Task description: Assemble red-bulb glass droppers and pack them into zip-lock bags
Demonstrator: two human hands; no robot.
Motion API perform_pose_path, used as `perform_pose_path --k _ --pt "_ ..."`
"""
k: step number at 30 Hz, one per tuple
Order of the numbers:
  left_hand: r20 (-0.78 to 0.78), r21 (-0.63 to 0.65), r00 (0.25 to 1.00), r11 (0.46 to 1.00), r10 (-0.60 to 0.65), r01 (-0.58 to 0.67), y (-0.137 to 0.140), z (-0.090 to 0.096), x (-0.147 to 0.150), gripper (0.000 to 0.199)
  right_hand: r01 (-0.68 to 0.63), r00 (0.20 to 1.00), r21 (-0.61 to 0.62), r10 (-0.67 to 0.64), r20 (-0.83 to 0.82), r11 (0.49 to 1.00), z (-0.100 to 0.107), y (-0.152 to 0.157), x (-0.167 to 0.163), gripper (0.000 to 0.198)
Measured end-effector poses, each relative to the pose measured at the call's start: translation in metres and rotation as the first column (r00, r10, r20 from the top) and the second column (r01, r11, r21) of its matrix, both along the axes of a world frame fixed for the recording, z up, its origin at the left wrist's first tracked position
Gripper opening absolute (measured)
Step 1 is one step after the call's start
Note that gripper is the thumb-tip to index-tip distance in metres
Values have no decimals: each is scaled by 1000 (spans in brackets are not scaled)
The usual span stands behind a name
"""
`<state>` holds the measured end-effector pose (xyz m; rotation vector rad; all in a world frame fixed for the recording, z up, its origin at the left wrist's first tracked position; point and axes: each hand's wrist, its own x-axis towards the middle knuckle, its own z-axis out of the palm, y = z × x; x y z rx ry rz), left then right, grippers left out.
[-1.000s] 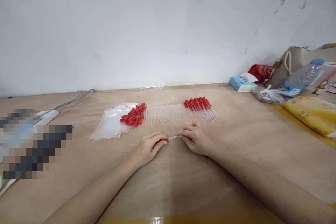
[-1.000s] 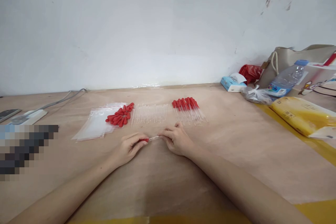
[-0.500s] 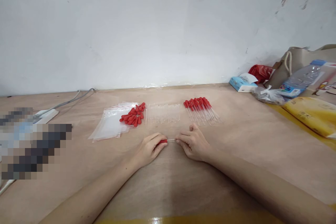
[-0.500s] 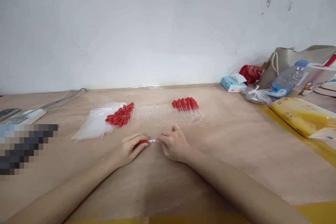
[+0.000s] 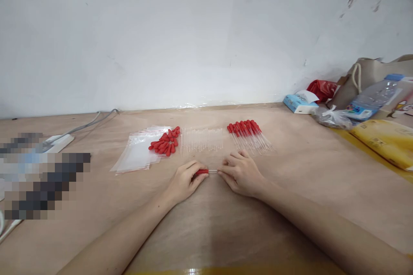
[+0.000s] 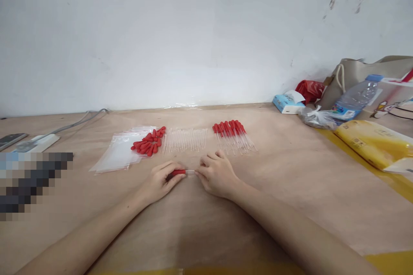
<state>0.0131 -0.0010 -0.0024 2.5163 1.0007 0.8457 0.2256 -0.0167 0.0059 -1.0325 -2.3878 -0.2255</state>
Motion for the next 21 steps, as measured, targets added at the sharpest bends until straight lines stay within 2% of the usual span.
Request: perform_pose_path --k 3,5,8,10,17,21 --pt "27 -17 991 991 131 -131 3 -4 -3 30 100 995 -21 -100 1 995 3 6 4 21" --pt "52 -42 978 979 200 -198 4 -6 -4 45 246 966 -85 -251 -54 965 4 15 10 22" --pt "48 -70 977 977 207 -203 6 -8 -5 46 453 860 -239 -492 -138 859 7 38 17 25" --pt "42 -71 981 980 190 -187 6 -7 -5 42 538 789 -307 -598 -144 785 8 54 16 24" --pt "29 -83 985 983 169 -167 4 -3 -5 36 701 649 -349 -759 -51 622 2 86 -1 22" --pt "19 -76 987 984 161 -159 5 -3 -5 31 707 643 -363 -766 -31 608 -3 89 -3 24"
